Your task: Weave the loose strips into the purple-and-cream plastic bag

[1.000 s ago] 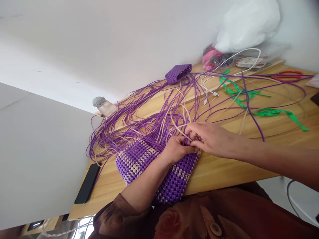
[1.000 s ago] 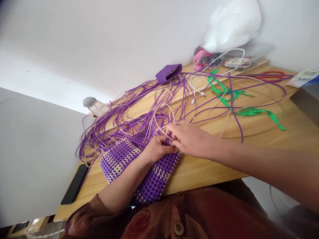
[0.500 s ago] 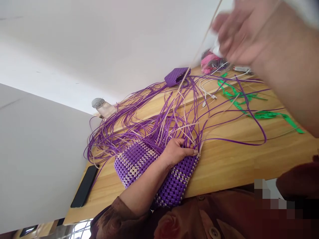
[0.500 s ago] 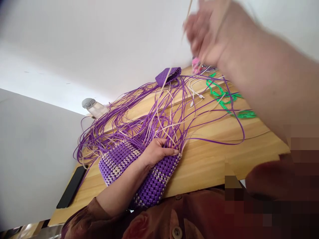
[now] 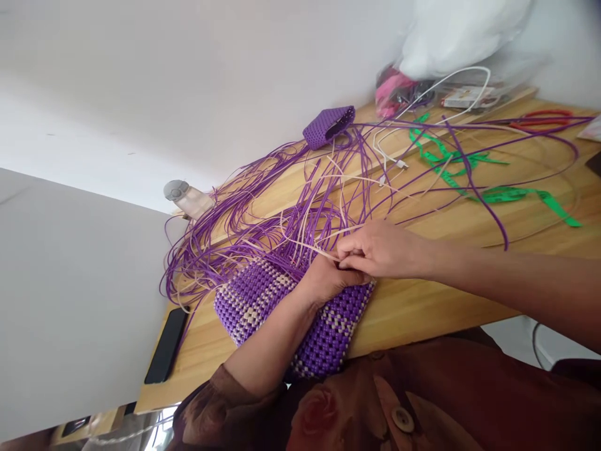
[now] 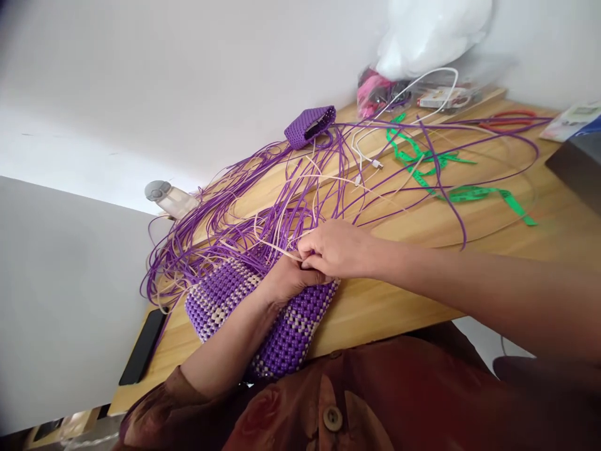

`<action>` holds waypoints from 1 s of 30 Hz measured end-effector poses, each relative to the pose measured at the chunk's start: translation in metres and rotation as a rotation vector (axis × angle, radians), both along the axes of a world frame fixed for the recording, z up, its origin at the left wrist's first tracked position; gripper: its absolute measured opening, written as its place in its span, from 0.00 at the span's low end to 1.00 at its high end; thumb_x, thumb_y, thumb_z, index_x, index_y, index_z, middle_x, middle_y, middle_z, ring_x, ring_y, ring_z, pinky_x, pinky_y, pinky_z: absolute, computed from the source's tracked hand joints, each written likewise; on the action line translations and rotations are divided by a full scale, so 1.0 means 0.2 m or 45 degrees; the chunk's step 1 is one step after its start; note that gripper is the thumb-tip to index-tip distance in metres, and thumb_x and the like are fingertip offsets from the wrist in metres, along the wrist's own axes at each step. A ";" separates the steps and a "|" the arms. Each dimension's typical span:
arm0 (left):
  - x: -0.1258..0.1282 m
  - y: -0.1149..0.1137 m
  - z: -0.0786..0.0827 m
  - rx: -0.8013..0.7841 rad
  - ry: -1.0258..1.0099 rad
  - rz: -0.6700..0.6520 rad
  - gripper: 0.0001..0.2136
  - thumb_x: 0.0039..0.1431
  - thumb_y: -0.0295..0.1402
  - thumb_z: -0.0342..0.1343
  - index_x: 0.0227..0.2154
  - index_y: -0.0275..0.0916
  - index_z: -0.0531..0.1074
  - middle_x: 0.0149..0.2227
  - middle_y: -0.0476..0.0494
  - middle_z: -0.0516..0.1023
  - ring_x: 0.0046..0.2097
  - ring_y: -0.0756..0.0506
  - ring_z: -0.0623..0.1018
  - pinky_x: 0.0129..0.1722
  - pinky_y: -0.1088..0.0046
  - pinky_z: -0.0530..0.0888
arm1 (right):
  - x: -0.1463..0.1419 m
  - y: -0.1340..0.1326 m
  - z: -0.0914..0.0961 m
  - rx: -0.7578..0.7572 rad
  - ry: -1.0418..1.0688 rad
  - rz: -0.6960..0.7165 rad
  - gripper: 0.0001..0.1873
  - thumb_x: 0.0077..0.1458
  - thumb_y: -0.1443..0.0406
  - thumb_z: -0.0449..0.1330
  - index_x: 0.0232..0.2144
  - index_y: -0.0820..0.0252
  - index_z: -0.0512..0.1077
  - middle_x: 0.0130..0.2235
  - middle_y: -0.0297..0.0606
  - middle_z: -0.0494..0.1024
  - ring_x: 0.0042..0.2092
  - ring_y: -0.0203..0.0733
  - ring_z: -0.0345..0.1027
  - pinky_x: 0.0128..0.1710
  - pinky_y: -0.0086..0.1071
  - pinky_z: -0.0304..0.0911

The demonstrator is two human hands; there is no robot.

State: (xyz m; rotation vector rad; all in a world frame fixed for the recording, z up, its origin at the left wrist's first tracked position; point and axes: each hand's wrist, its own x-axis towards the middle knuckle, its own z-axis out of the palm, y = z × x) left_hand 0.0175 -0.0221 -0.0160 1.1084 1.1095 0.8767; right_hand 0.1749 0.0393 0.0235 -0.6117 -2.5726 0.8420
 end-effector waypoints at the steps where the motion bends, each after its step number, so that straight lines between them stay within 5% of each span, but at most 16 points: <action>1: 0.00 0.00 0.01 -0.018 -0.014 0.007 0.13 0.35 0.27 0.72 0.29 0.33 0.80 0.32 0.47 0.81 0.35 0.47 0.77 0.44 0.69 0.72 | -0.01 0.00 -0.03 -0.025 0.063 -0.005 0.08 0.54 0.69 0.60 0.23 0.62 0.74 0.26 0.32 0.75 0.27 0.33 0.66 0.30 0.29 0.53; 9: -0.01 -0.02 0.03 -0.168 -0.015 0.065 0.16 0.37 0.35 0.74 0.30 0.34 0.81 0.32 0.45 0.82 0.37 0.47 0.78 0.49 0.67 0.72 | -0.02 0.00 -0.18 -0.197 0.306 -0.054 0.10 0.59 0.66 0.57 0.28 0.61 0.76 0.29 0.32 0.77 0.31 0.35 0.69 0.34 0.28 0.56; 17: -0.01 -0.01 0.02 -0.131 -0.033 0.134 0.15 0.34 0.32 0.75 0.29 0.34 0.81 0.29 0.46 0.81 0.35 0.46 0.78 0.44 0.69 0.72 | -0.04 -0.03 -0.17 -0.231 0.422 -0.163 0.10 0.59 0.63 0.60 0.28 0.62 0.78 0.27 0.33 0.76 0.29 0.34 0.66 0.32 0.29 0.55; 21: -0.02 -0.01 0.04 -0.145 -0.019 0.127 0.16 0.33 0.31 0.75 0.27 0.32 0.79 0.26 0.49 0.78 0.30 0.51 0.74 0.37 0.74 0.69 | 0.05 -0.02 -0.16 -0.487 0.317 -0.121 0.10 0.57 0.61 0.62 0.37 0.61 0.76 0.25 0.30 0.73 0.26 0.34 0.64 0.29 0.29 0.57; 25: -0.02 0.00 0.05 -0.198 0.023 0.141 0.17 0.32 0.34 0.75 0.23 0.32 0.73 0.22 0.51 0.74 0.26 0.54 0.69 0.31 0.76 0.64 | 0.14 -0.02 -0.18 -0.771 0.271 -0.014 0.17 0.55 0.66 0.61 0.47 0.60 0.67 0.37 0.36 0.79 0.38 0.39 0.73 0.38 0.33 0.65; 30: -0.04 -0.01 0.04 -0.129 0.107 0.123 0.17 0.37 0.37 0.73 0.23 0.34 0.71 0.22 0.52 0.72 0.26 0.54 0.68 0.30 0.75 0.63 | 0.15 -0.05 -0.19 -0.684 0.241 -0.064 0.19 0.54 0.70 0.59 0.49 0.57 0.64 0.31 0.31 0.78 0.32 0.36 0.69 0.33 0.30 0.62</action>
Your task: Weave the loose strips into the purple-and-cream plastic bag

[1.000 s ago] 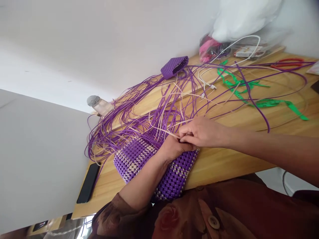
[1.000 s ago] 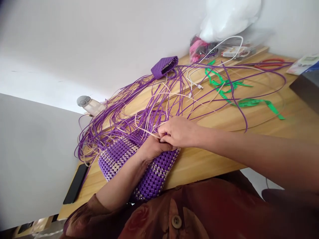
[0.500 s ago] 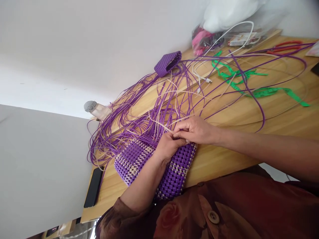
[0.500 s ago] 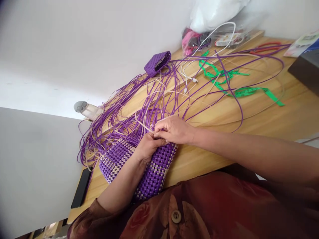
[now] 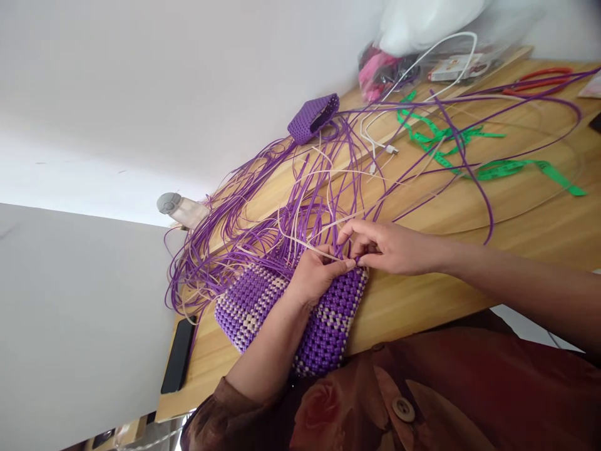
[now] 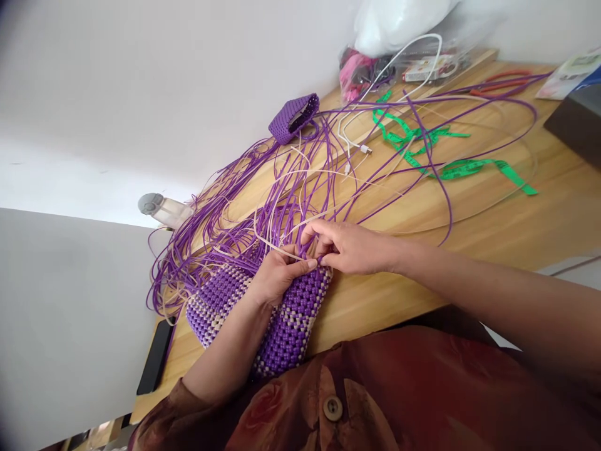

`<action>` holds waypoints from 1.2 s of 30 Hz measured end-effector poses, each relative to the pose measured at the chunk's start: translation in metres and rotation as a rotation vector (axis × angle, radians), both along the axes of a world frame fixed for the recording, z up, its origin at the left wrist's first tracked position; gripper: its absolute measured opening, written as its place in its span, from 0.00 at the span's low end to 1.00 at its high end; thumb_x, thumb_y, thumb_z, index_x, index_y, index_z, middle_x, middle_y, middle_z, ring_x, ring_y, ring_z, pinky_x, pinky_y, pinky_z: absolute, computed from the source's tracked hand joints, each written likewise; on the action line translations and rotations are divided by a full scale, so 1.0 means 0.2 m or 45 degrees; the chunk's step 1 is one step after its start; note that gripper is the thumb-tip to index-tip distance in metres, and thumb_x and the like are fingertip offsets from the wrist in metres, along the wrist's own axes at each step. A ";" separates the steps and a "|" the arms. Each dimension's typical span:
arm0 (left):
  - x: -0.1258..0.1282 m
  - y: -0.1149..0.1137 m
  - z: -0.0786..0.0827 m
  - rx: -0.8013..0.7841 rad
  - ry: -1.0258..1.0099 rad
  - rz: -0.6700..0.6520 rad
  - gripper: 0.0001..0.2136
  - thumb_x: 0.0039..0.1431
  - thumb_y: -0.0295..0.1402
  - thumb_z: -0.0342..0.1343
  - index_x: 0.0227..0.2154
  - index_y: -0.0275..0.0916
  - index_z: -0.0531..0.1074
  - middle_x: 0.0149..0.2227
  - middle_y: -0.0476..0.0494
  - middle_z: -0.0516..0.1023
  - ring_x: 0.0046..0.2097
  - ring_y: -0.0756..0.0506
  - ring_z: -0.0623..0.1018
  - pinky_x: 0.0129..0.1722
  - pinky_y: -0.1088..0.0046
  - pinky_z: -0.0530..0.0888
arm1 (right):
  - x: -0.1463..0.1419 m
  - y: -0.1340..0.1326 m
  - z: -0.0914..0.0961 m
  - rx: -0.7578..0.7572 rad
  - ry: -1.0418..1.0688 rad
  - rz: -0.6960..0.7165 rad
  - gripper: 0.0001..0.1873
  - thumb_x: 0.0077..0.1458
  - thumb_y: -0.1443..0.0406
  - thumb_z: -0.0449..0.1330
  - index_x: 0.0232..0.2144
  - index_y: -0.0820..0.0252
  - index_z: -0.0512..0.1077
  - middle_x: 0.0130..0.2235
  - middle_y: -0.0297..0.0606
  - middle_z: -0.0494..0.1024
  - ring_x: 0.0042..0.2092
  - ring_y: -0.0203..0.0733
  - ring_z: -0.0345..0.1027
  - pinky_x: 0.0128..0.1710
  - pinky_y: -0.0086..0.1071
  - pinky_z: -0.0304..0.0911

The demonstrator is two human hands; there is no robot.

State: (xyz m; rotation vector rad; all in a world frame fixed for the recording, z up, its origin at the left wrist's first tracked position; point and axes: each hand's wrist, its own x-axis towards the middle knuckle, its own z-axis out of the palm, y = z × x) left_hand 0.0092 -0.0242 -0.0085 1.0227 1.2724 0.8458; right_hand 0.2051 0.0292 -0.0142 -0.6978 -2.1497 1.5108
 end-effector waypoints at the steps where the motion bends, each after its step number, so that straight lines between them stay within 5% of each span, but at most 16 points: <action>1: 0.00 0.00 0.00 0.043 0.040 -0.006 0.16 0.39 0.37 0.73 0.23 0.34 0.71 0.22 0.52 0.72 0.26 0.53 0.68 0.30 0.75 0.63 | -0.01 -0.01 0.01 0.024 -0.022 -0.012 0.19 0.54 0.70 0.59 0.48 0.57 0.64 0.30 0.29 0.77 0.30 0.35 0.67 0.31 0.29 0.61; 11: 0.00 -0.01 0.03 0.335 0.431 -0.169 0.06 0.50 0.32 0.64 0.28 0.35 0.74 0.27 0.50 0.74 0.31 0.50 0.70 0.37 0.72 0.67 | -0.04 0.00 0.06 -0.001 -0.270 -0.161 0.25 0.49 0.69 0.62 0.50 0.57 0.64 0.26 0.29 0.76 0.29 0.39 0.71 0.28 0.30 0.62; 13: -0.01 0.00 0.03 0.358 0.366 -0.182 0.06 0.51 0.32 0.64 0.29 0.35 0.75 0.29 0.49 0.75 0.33 0.50 0.71 0.38 0.72 0.67 | -0.02 -0.05 0.05 0.206 -0.208 -0.269 0.25 0.52 0.69 0.61 0.53 0.57 0.64 0.33 0.34 0.80 0.36 0.44 0.74 0.36 0.34 0.66; 17: -0.02 0.00 0.01 0.331 0.211 -0.147 0.08 0.50 0.34 0.65 0.27 0.36 0.73 0.28 0.50 0.74 0.32 0.50 0.70 0.37 0.73 0.67 | 0.04 -0.20 0.02 1.032 -0.087 -0.550 0.15 0.58 0.68 0.60 0.48 0.52 0.73 0.44 0.41 0.80 0.51 0.53 0.69 0.52 0.47 0.60; 21: -0.02 0.00 0.00 0.197 0.098 -0.082 0.13 0.44 0.37 0.70 0.24 0.35 0.72 0.25 0.51 0.72 0.29 0.51 0.69 0.33 0.74 0.65 | 0.05 -0.24 -0.03 1.388 -0.087 -0.284 0.11 0.63 0.70 0.54 0.41 0.57 0.77 0.38 0.41 0.80 0.45 0.48 0.68 0.46 0.42 0.63; 26: 0.00 -0.01 0.01 0.127 0.012 -0.057 0.15 0.41 0.37 0.71 0.24 0.35 0.71 0.24 0.51 0.72 0.28 0.52 0.68 0.33 0.74 0.66 | -0.02 -0.21 -0.04 1.483 -0.200 -0.092 0.12 0.64 0.71 0.51 0.40 0.61 0.75 0.38 0.43 0.78 0.42 0.48 0.66 0.42 0.42 0.65; 31: -0.01 -0.02 0.00 0.138 0.136 -0.022 0.13 0.45 0.36 0.68 0.25 0.35 0.71 0.24 0.52 0.71 0.27 0.52 0.68 0.31 0.75 0.64 | -0.05 -0.33 -0.02 1.484 -0.065 -0.005 0.15 0.65 0.72 0.48 0.34 0.62 0.74 0.33 0.42 0.75 0.38 0.45 0.66 0.44 0.39 0.68; 36: -0.03 -0.02 -0.02 0.152 0.129 -0.010 0.12 0.47 0.37 0.67 0.27 0.36 0.71 0.26 0.51 0.72 0.29 0.52 0.69 0.33 0.74 0.65 | -0.02 -0.38 -0.07 1.266 0.018 -0.165 0.11 0.66 0.68 0.52 0.40 0.63 0.74 0.37 0.43 0.78 0.39 0.44 0.70 0.43 0.37 0.70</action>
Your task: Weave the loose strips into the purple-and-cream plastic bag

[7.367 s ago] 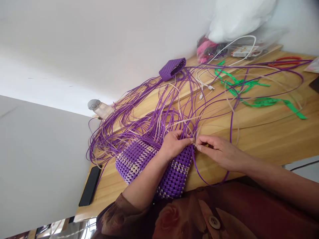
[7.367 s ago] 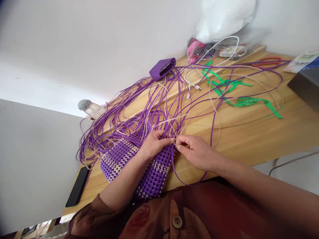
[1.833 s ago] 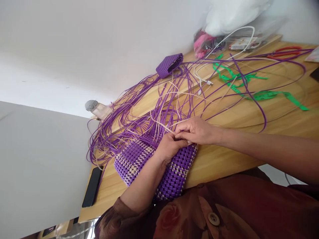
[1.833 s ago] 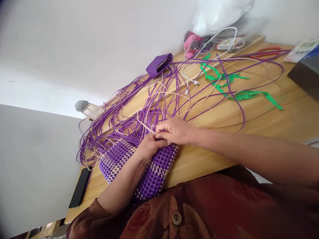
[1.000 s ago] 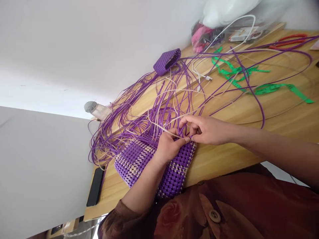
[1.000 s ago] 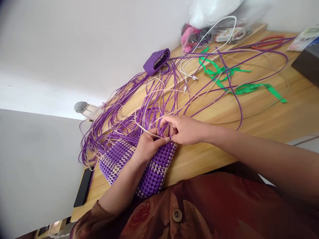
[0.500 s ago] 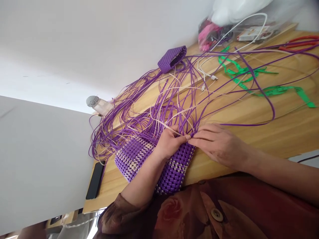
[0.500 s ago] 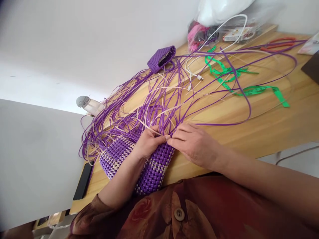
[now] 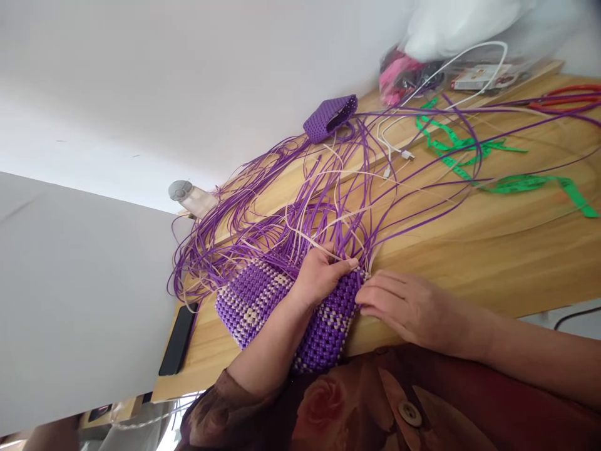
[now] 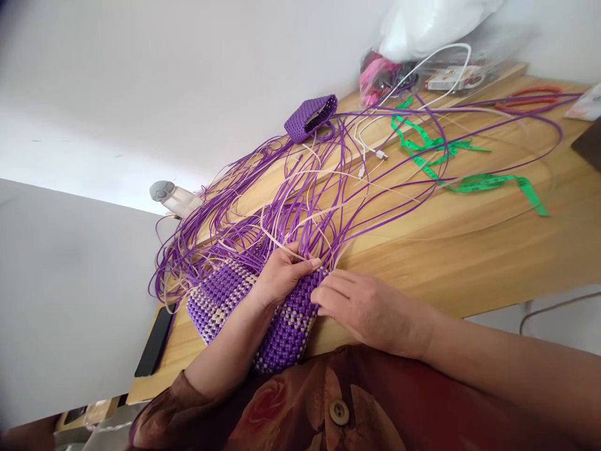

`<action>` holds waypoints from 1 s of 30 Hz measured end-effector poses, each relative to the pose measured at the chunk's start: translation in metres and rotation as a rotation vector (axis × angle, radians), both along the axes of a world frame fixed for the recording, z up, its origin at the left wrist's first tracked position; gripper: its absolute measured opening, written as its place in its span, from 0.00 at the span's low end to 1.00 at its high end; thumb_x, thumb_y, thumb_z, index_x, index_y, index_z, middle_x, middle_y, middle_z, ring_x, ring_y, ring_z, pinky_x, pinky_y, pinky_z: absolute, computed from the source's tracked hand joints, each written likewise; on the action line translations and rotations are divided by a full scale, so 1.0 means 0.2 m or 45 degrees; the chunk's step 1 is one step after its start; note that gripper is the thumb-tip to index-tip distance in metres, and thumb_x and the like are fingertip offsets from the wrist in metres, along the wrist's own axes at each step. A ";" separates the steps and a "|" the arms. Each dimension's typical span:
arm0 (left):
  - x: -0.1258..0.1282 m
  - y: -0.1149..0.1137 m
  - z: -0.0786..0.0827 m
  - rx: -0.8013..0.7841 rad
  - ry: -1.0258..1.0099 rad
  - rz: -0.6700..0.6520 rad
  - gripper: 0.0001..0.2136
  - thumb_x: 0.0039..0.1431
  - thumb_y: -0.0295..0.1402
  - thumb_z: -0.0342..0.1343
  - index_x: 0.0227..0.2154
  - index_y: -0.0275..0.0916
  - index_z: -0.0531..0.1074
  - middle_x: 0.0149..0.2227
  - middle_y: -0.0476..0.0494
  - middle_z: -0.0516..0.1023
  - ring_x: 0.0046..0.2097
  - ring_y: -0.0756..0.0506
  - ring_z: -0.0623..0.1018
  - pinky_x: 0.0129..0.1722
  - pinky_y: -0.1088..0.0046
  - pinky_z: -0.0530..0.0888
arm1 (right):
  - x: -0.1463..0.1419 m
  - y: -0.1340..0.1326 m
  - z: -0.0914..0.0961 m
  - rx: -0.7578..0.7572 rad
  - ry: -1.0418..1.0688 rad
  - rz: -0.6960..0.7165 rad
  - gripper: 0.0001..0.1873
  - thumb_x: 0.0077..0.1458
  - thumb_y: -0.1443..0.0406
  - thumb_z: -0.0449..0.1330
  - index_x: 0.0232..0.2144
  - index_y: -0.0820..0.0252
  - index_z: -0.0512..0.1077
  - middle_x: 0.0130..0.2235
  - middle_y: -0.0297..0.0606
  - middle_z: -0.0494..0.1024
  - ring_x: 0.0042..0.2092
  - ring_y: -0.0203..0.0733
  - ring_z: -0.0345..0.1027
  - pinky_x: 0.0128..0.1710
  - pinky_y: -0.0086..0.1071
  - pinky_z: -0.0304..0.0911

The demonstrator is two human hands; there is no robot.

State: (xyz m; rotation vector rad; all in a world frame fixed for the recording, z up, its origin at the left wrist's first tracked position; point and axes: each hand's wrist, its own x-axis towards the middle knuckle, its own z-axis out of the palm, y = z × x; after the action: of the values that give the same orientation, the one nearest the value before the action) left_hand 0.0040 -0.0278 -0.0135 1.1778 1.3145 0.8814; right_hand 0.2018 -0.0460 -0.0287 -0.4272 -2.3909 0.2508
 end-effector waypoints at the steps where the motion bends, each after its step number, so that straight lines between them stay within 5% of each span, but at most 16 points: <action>1: 0.00 0.00 0.00 -0.001 -0.003 0.003 0.12 0.47 0.37 0.67 0.27 0.36 0.71 0.26 0.51 0.72 0.29 0.51 0.69 0.34 0.74 0.66 | 0.01 0.01 -0.01 -0.030 0.036 -0.043 0.08 0.65 0.67 0.55 0.41 0.63 0.74 0.38 0.43 0.78 0.40 0.44 0.70 0.44 0.37 0.70; 7: 0.01 0.00 0.00 0.058 0.023 -0.010 0.12 0.48 0.38 0.67 0.28 0.36 0.72 0.26 0.51 0.72 0.30 0.51 0.69 0.35 0.74 0.66 | -0.02 0.07 -0.06 0.088 0.073 0.012 0.15 0.64 0.73 0.50 0.43 0.61 0.76 0.38 0.43 0.78 0.40 0.43 0.70 0.43 0.37 0.70; 17: 0.03 -0.03 0.01 0.076 0.102 0.013 0.13 0.49 0.39 0.66 0.25 0.37 0.70 0.24 0.52 0.70 0.27 0.52 0.67 0.31 0.74 0.65 | -0.08 0.00 -0.07 -0.181 0.130 0.270 0.17 0.58 0.79 0.49 0.39 0.62 0.76 0.34 0.42 0.77 0.37 0.42 0.66 0.41 0.36 0.67; 20: 0.03 -0.02 0.01 0.044 -0.026 0.023 0.13 0.49 0.39 0.67 0.27 0.37 0.71 0.25 0.52 0.72 0.28 0.52 0.69 0.33 0.74 0.66 | -0.04 0.02 -0.03 -0.612 0.172 0.270 0.08 0.62 0.70 0.56 0.42 0.62 0.75 0.33 0.39 0.77 0.35 0.39 0.69 0.37 0.32 0.67; 24: 0.02 -0.02 0.02 0.009 -0.118 0.030 0.14 0.45 0.39 0.70 0.28 0.36 0.72 0.28 0.49 0.76 0.31 0.51 0.72 0.37 0.73 0.68 | 0.02 0.12 0.00 -1.436 0.244 -0.051 0.13 0.61 0.57 0.59 0.42 0.60 0.73 0.30 0.34 0.75 0.28 0.35 0.69 0.26 0.28 0.64; 30: 0.02 -0.03 0.04 0.014 -0.047 0.051 0.17 0.39 0.37 0.73 0.26 0.35 0.72 0.26 0.49 0.76 0.30 0.51 0.73 0.35 0.73 0.68 | -0.06 0.23 0.01 -1.888 0.267 -0.206 0.17 0.51 0.52 0.64 0.32 0.60 0.71 0.24 0.30 0.70 0.20 0.30 0.59 0.15 0.26 0.48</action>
State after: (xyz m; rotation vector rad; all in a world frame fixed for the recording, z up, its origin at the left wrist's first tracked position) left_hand 0.0082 -0.0337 -0.0059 1.1418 1.3091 0.9360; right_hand 0.1902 -0.0010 -0.0264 -1.1234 -1.5411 1.8672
